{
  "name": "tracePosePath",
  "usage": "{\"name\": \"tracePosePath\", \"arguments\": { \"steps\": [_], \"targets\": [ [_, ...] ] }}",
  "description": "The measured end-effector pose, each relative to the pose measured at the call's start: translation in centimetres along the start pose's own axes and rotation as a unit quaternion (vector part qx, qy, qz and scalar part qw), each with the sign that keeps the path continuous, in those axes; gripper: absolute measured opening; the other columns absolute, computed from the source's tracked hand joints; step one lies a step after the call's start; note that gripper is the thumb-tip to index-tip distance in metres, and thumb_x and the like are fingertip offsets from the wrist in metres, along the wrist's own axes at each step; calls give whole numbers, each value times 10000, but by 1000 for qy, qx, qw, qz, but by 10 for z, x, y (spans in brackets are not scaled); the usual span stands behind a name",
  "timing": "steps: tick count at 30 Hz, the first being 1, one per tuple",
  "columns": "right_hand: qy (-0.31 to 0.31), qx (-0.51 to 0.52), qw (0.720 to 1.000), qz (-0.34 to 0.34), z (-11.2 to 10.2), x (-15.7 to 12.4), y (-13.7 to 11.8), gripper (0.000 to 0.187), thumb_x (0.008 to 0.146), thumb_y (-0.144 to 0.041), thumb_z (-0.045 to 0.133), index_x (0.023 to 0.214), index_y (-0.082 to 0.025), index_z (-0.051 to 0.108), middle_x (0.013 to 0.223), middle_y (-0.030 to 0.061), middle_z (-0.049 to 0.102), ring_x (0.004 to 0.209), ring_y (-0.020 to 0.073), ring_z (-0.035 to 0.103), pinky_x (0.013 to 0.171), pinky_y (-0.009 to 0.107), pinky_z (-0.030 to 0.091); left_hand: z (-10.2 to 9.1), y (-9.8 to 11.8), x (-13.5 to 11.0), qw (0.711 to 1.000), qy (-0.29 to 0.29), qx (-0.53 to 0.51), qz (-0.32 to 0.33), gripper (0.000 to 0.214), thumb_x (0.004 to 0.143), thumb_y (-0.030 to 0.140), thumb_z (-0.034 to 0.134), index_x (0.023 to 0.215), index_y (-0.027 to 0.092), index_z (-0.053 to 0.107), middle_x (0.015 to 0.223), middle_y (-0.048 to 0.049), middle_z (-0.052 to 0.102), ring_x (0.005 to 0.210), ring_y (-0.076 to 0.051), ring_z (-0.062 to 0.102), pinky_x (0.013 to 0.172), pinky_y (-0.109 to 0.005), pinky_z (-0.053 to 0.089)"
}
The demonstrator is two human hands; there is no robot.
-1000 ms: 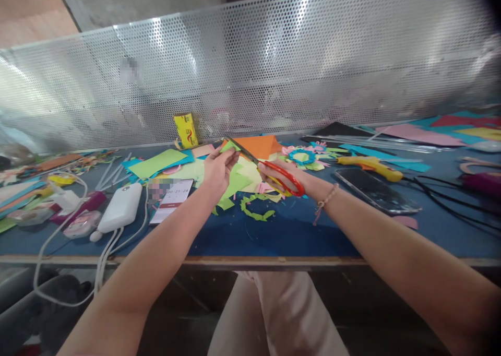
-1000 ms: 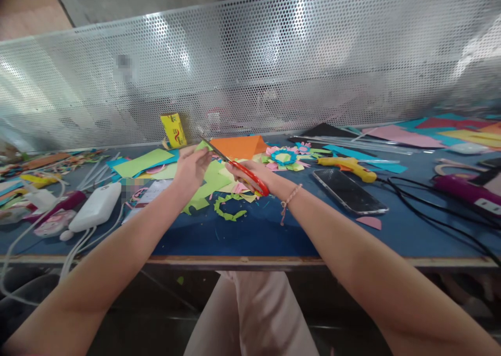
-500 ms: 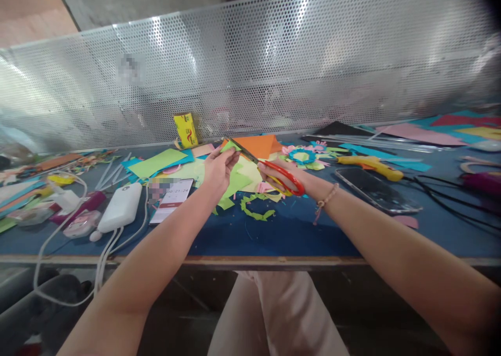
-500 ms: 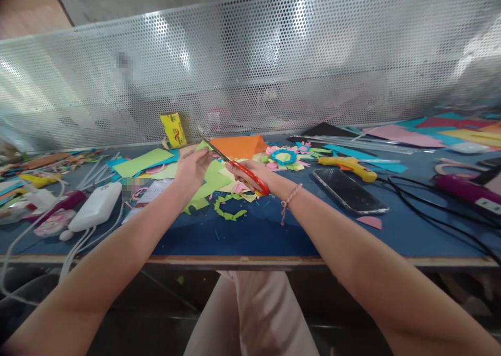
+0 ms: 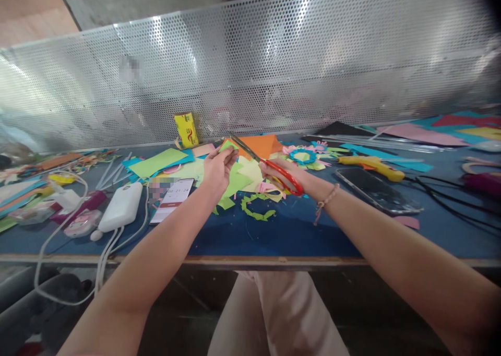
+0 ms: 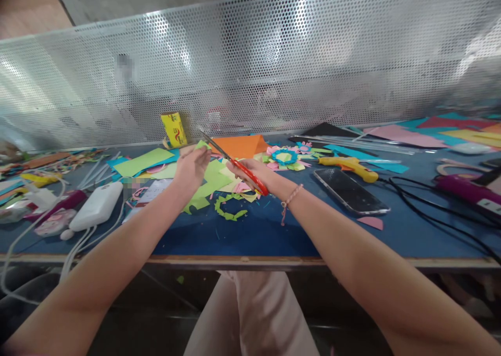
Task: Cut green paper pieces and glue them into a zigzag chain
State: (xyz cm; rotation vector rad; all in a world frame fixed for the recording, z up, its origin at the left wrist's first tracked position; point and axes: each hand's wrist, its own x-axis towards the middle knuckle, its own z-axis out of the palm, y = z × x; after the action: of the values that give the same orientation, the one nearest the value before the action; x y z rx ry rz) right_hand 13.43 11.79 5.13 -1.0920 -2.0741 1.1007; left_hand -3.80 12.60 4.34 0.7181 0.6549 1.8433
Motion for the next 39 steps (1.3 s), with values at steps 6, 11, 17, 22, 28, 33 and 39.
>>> {"name": "tracePosePath", "arguments": {
  "steps": [6, 11, 17, 22, 28, 33, 39],
  "targets": [
    [34, -152, 986, -61, -4, 9, 10, 464, 768, -627, 474, 625, -195, 383, 532, -34, 370, 491, 93, 367, 466, 246, 279, -1, 0, 1, 1000, 7, 4, 5, 109, 676, 28, 619, 622, 122, 620, 603, -13, 640, 682, -117, 659, 804, -254, 500],
    [37, -194, 978, -62, -4, 12, 12, 445, 801, -594, 438, 623, -192, 366, 571, -25, 371, 526, 100, 356, 502, 253, 260, 2, 0, -2, 1000, 10, 10, -4, 126, 673, 12, 611, 614, 122, 599, 597, -8, 635, 649, -109, 651, 818, -263, 490],
    [32, -181, 982, -41, -3, 9, 7, 465, 779, -607, 462, 601, -195, 340, 526, -39, 332, 490, 90, 340, 478, 241, 243, 3, 0, -6, 999, -20, 26, -2, 117, 671, 16, 611, 622, 121, 604, 607, -1, 645, 596, -94, 634, 784, -253, 496],
    [22, -144, 989, -35, -2, 12, 12, 476, 765, -638, 451, 617, -194, 361, 505, -43, 347, 455, 82, 349, 443, 231, 245, 6, 1, -10, 999, -30, 39, -12, 127, 666, 16, 619, 590, 115, 596, 624, -15, 657, 600, -93, 634, 785, -248, 486],
    [16, -88, 995, -47, 1, 10, 13, 495, 752, -667, 439, 624, -190, 405, 470, -54, 348, 404, 67, 322, 403, 227, 244, 6, 0, -9, 999, -34, 34, -21, 130, 670, 12, 616, 584, 107, 597, 607, -23, 654, 587, -96, 634, 768, -247, 484],
    [6, -56, 997, -43, 3, 5, 5, 477, 784, -636, 437, 611, -194, 394, 426, -62, 341, 364, 55, 296, 374, 227, 241, 4, -1, -8, 998, -31, 39, -27, 121, 666, 24, 631, 587, 113, 608, 612, -22, 660, 599, -98, 637, 776, -247, 484],
    [22, -75, 997, -26, 4, 6, 4, 464, 783, -623, 448, 624, -188, 422, 410, -57, 383, 349, 60, 339, 377, 222, 276, 3, -2, -5, 998, -32, 33, -33, 126, 667, 24, 627, 579, 113, 616, 589, -22, 660, 583, -95, 634, 761, -237, 495]
  ]
}}
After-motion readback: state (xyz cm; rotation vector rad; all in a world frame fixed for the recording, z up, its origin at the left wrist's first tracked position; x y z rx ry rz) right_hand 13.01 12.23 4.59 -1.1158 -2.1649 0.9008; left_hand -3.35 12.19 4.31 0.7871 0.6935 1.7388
